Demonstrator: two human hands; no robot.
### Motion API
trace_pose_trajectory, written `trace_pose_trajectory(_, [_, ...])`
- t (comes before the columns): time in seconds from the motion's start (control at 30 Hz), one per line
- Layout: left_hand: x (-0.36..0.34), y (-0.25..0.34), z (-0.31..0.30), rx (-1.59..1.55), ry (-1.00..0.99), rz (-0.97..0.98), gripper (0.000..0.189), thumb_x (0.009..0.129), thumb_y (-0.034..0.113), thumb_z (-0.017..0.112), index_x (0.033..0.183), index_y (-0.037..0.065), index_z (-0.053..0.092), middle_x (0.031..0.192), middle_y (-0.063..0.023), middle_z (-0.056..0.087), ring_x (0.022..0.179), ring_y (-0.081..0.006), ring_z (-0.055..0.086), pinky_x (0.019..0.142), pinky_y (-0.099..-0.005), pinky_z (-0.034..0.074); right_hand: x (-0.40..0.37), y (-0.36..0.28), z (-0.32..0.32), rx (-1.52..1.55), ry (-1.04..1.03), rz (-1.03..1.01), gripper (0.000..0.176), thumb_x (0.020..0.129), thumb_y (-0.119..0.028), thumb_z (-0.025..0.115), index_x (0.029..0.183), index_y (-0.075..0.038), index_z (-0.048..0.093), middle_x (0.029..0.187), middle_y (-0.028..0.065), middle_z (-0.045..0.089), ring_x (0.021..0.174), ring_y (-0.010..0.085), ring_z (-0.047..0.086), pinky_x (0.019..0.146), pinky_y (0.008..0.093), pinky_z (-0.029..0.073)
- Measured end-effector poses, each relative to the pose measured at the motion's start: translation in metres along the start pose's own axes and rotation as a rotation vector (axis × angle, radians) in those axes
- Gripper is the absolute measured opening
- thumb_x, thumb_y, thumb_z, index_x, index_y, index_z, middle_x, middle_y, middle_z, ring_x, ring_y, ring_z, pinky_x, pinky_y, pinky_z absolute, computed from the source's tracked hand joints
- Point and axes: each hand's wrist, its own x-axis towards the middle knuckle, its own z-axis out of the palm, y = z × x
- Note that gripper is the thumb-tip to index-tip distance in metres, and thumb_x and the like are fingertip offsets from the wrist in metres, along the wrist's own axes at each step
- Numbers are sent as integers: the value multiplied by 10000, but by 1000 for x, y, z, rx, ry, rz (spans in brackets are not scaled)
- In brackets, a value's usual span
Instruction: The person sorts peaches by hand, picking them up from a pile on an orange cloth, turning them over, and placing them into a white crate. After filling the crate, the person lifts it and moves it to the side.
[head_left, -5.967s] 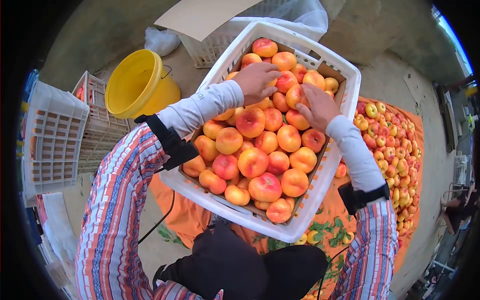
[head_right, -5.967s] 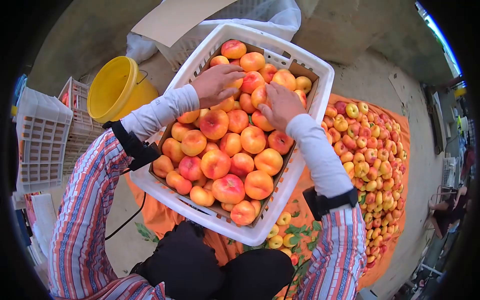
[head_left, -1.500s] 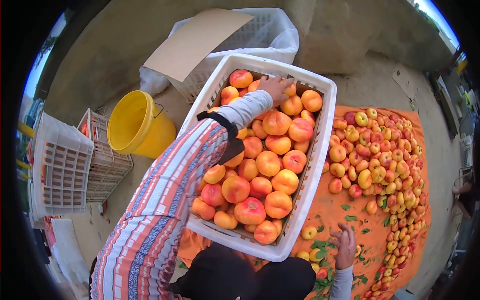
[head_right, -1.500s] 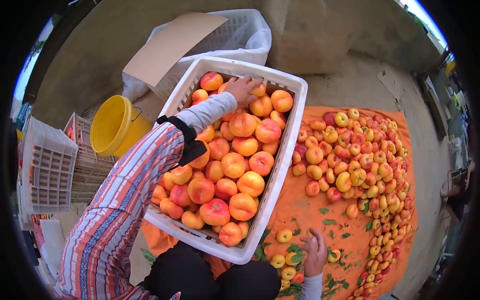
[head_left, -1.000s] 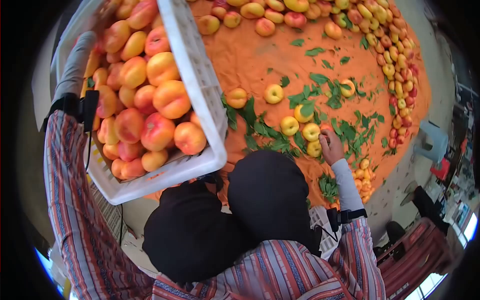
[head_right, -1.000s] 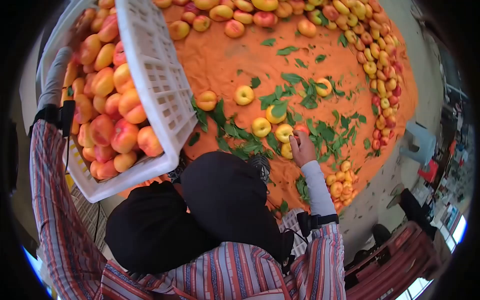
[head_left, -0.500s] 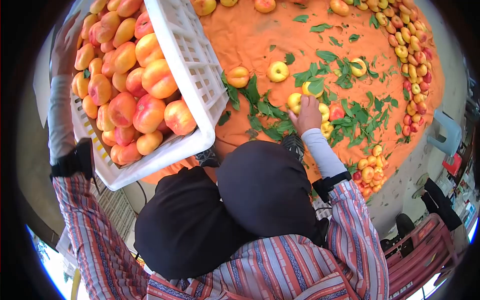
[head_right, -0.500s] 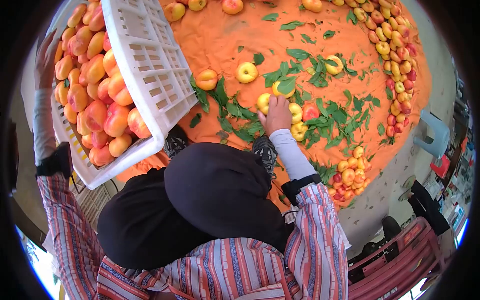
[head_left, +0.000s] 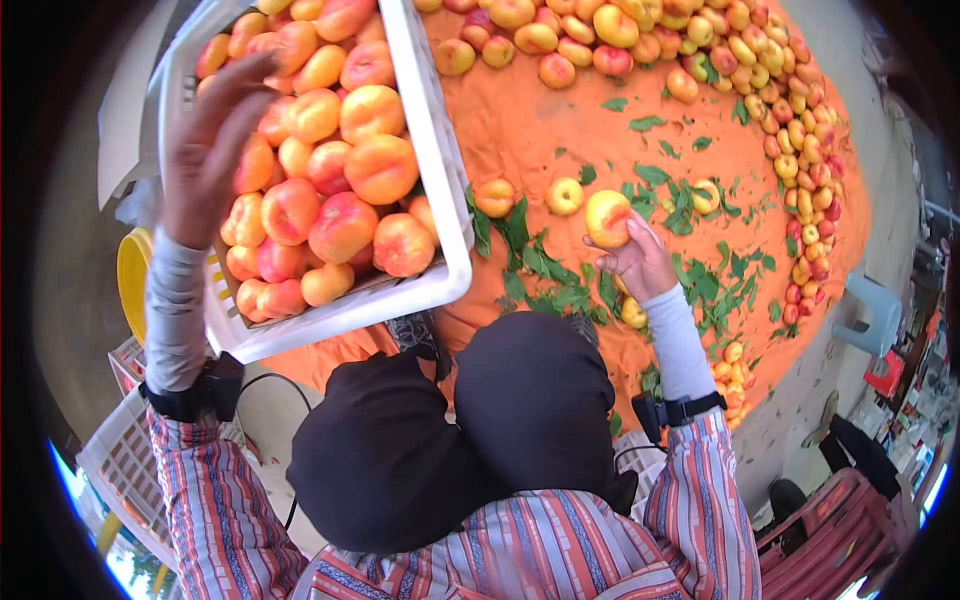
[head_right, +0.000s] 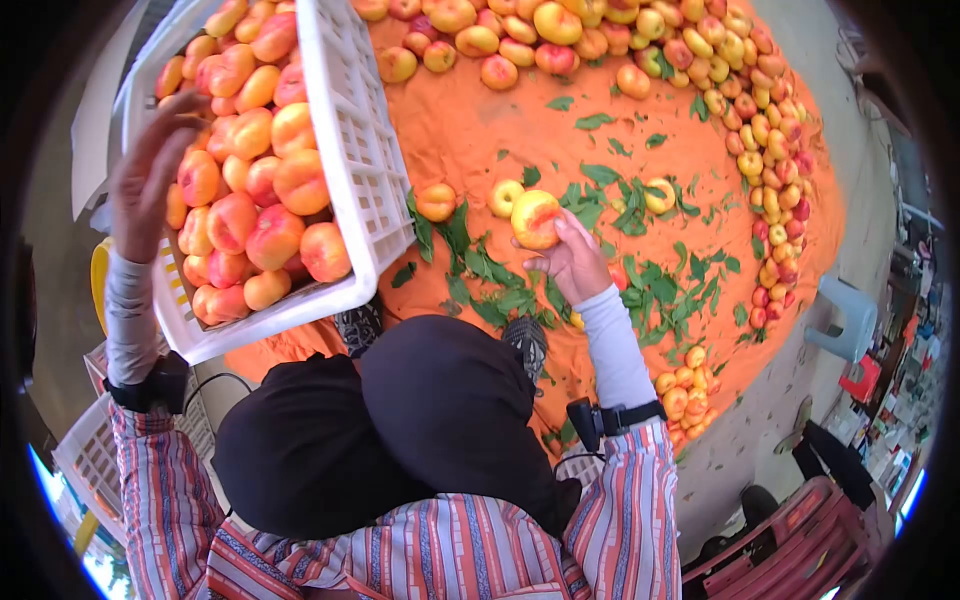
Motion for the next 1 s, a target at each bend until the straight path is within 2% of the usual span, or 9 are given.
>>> trace_pose_trajectory(0.1, [-2,35,35,13,-171,137,334,804,5,536,1137,13,523,1016,-91,585,875,-147,571,794,-274,457,0,-37,55,-39,-101,-37,369,909,-243,417,1197,-11,402,1023,120,561,838,207,592,627,303,521])
trace_pose_trajectory(0.17, [0,56,51,-155,-341,69,380,808,17,550,1183,22,489,1119,-112,545,920,-172,566,793,-275,460,4,-53,81,-36,-218,-26,383,913,-260,408,1204,-10,395,994,126,569,821,200,589,603,287,508])
trace_pose_trajectory(0.23, [5,60,66,-30,-316,238,470,778,102,624,1211,30,458,1092,-130,546,905,-198,573,748,-276,478,8,-64,114,-113,-254,-16,379,922,-289,386,1181,-13,410,937,119,575,761,182,581,579,264,484])
trace_pose_trajectory(0.4, [9,47,87,-156,-302,160,646,663,291,713,1176,6,444,1018,-183,534,917,-315,565,791,-367,464,13,-78,187,-452,-282,-25,379,922,-322,397,1143,-17,438,881,73,567,700,116,564,552,221,469])
trace_pose_trajectory(0.53, [-8,38,77,-115,-170,199,620,629,272,725,1127,24,449,1020,-188,529,925,-334,557,803,-367,462,17,-71,216,-638,-274,-25,384,912,-305,439,1158,-10,431,852,42,559,662,71,547,527,196,458])
trace_pose_trajectory(0.63, [-22,36,61,-68,-271,176,622,640,215,692,1177,72,412,1014,-170,481,889,-345,551,755,-396,472,21,-61,229,-748,-348,5,403,899,-254,481,1200,2,400,861,39,562,656,58,543,509,195,453])
trace_pose_trajectory(0.73, [-27,25,46,-25,-182,205,623,655,195,677,1191,56,392,1002,-168,464,910,-348,531,742,-399,472,19,-65,242,-737,-312,-139,422,892,-195,486,1228,28,361,1000,106,557,759,114,565,594,214,462])
trace_pose_trajectory(0.8, [-18,4,31,20,-89,95,660,645,219,699,1193,17,389,1072,-190,470,998,-337,504,831,-382,435,19,-69,233,-689,-314,-230,403,893,-172,474,1223,35,368,1078,143,534,829,159,569,660,231,462])
trace_pose_trajectory(1.0, [70,-102,-4,233,363,18,708,652,257,713,1218,5,371,1169,-201,446,1103,-327,446,954,-367,358,16,-70,173,-812,-106,-262,322,893,-142,459,1165,29,437,1063,123,544,801,139,571,632,227,468])
